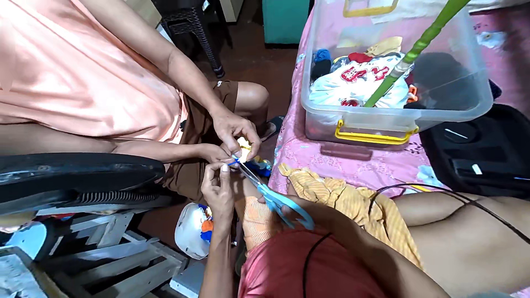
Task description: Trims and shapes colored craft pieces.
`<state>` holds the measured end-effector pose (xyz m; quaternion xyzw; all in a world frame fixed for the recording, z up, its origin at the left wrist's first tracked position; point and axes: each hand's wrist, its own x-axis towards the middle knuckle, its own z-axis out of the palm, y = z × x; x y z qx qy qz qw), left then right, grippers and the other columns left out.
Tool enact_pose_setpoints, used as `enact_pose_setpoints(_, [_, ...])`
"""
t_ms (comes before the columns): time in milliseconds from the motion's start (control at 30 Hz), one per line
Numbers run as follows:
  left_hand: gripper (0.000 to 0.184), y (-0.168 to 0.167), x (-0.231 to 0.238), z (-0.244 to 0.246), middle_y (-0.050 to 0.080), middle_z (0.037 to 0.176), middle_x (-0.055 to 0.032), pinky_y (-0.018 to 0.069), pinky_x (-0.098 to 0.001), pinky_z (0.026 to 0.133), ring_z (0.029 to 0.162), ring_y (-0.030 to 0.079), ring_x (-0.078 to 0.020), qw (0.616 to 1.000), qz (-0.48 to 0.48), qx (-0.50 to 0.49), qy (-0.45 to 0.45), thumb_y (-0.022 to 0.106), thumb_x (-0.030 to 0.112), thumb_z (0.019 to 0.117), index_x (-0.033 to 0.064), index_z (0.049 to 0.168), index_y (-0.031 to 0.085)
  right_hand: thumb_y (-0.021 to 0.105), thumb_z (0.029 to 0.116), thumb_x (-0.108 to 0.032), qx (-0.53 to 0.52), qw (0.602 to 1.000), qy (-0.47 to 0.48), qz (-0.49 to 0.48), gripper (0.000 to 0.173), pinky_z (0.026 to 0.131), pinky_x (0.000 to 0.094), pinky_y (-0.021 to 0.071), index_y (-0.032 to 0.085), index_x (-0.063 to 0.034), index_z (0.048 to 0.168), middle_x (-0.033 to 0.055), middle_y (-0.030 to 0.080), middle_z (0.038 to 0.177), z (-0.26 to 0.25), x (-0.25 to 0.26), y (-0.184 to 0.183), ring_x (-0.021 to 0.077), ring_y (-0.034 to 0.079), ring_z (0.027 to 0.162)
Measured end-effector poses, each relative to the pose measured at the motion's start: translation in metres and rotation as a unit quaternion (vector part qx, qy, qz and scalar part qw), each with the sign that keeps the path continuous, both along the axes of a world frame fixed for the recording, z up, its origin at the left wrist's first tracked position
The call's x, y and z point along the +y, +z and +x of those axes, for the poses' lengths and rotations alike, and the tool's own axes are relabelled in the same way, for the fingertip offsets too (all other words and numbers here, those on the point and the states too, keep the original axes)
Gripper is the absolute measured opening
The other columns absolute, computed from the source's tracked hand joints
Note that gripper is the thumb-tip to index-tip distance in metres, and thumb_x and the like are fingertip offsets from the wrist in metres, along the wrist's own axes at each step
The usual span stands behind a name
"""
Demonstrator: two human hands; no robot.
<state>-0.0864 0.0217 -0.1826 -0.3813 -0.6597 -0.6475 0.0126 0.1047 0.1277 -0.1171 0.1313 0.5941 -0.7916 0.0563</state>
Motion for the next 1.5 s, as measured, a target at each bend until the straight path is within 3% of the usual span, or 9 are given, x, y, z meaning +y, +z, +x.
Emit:
enact_pose_setpoints(100, [0.016, 0.011, 0.008, -0.003, 0.069, 0.098, 0.0037, 0.058, -0.0232, 0.085, 0.09, 0.067, -0.0006, 0.999, -0.002, 0.05, 0.005, 0.05, 0.01, 0.1037, -0.0016, 0.106, 0.06, 0.063, 0.0928, -0.061, 0.126, 0.981, 0.05, -0.136, 0.081, 0.072, 0.0205, 0.0551, 0.039, -0.0024, 0.143, -0.0049, 0.067, 0.092, -0.002, 0.008, -0.069, 0.0015, 0.065, 0.076])
enact_pose_setpoints(167, [0.014, 0.022, 0.015, -0.005, 0.067, 0.093, 0.0064, 0.0587, -0.022, 0.08, 0.085, 0.067, 0.0005, 0.998, 0.005, 0.063, 0.008, 0.05, 0.011, 0.1039, 0.0013, 0.104, 0.06, 0.063, 0.0854, -0.073, 0.155, 0.976, 0.077, -0.131, 0.095, 0.073, 0.0226, 0.0565, 0.038, -0.0038, 0.146, -0.0063, 0.068, 0.09, -0.002, 0.013, -0.086, 0.0031, 0.066, 0.076])
enact_pose_setpoints(333, [0.012, 0.057, 0.03, 0.001, 0.069, 0.091, 0.0048, 0.061, -0.0229, 0.074, 0.079, 0.068, -0.0024, 0.999, 0.02, 0.046, -0.001, 0.05, 0.006, 0.1038, 0.0018, 0.106, 0.061, 0.055, 0.0953, -0.068, 0.236, 0.958, 0.088, -0.139, 0.082, 0.08, 0.0296, 0.0572, 0.038, -0.0094, 0.151, -0.0002, 0.068, 0.092, 0.004, 0.022, -0.077, 0.0104, 0.067, 0.082])
enact_pose_setpoints(567, [0.01, 0.09, 0.042, 0.016, 0.067, 0.092, 0.0029, 0.059, -0.0224, 0.07, 0.076, 0.065, -0.0051, 0.995, 0.071, 0.025, -0.06, 0.053, 0.005, 0.1025, 0.005, 0.104, 0.063, 0.049, 0.0976, -0.068, 0.262, 0.948, 0.074, -0.164, 0.077, 0.081, 0.0291, 0.0573, 0.041, -0.0117, 0.15, 0.0021, 0.07, 0.093, 0.008, 0.012, -0.04, 0.0116, 0.068, 0.083])
enact_pose_setpoints(700, [0.01, 0.102, 0.047, 0.029, 0.065, 0.099, 0.0013, 0.0601, -0.0262, 0.077, 0.085, 0.066, -0.0086, 0.992, 0.095, 0.017, -0.078, 0.054, 0.006, 0.102, 0.0068, 0.102, 0.064, 0.05, 0.0964, -0.069, 0.291, 0.942, 0.042, -0.163, 0.077, 0.078, 0.0311, 0.0589, 0.042, -0.0137, 0.149, 0.0018, 0.07, 0.091, 0.009, 0.009, -0.035, 0.013, 0.069, 0.08])
enact_pose_setpoints(900, [0.01, 0.108, 0.049, 0.039, 0.067, 0.099, 0.0008, 0.0632, -0.0288, 0.078, 0.085, 0.07, -0.0105, 0.987, 0.128, 0.004, -0.096, 0.053, 0.007, 0.1026, 0.0061, 0.102, 0.063, 0.051, 0.0971, -0.067, 0.313, 0.937, 0.038, -0.152, 0.078, 0.082, 0.0311, 0.0582, 0.041, -0.0112, 0.151, 0.0034, 0.07, 0.094, 0.02, 0.018, -0.028, 0.013, 0.069, 0.083])
enact_pose_setpoints(1100, [0.01, 0.107, 0.05, 0.042, 0.066, 0.101, 0.0028, 0.0588, -0.0239, 0.082, 0.092, 0.066, -0.0069, 0.988, 0.123, 0.035, -0.083, 0.055, 0.008, 0.1017, 0.007, 0.1, 0.064, 0.054, 0.0966, -0.066, 0.309, 0.94, 0.043, -0.141, 0.078, 0.082, 0.0291, 0.0582, 0.042, -0.0097, 0.15, 0.0028, 0.069, 0.093, 0.016, 0.023, -0.017, 0.0121, 0.069, 0.084])
enact_pose_setpoints(1500, [0.01, 0.105, 0.049, 0.049, 0.068, 0.1, 0.0044, 0.0601, -0.0247, 0.081, 0.09, 0.068, -0.0071, 0.985, 0.144, 0.024, -0.095, 0.053, 0.009, 0.1039, 0.0082, 0.103, 0.064, 0.047, 0.0989, -0.066, 0.329, 0.937, 0.029, -0.112, 0.078, 0.081, 0.028, 0.0574, 0.041, -0.0064, 0.148, 0.0025, 0.07, 0.092, 0.006, 0.026, -0.005, 0.0103, 0.068, 0.081])
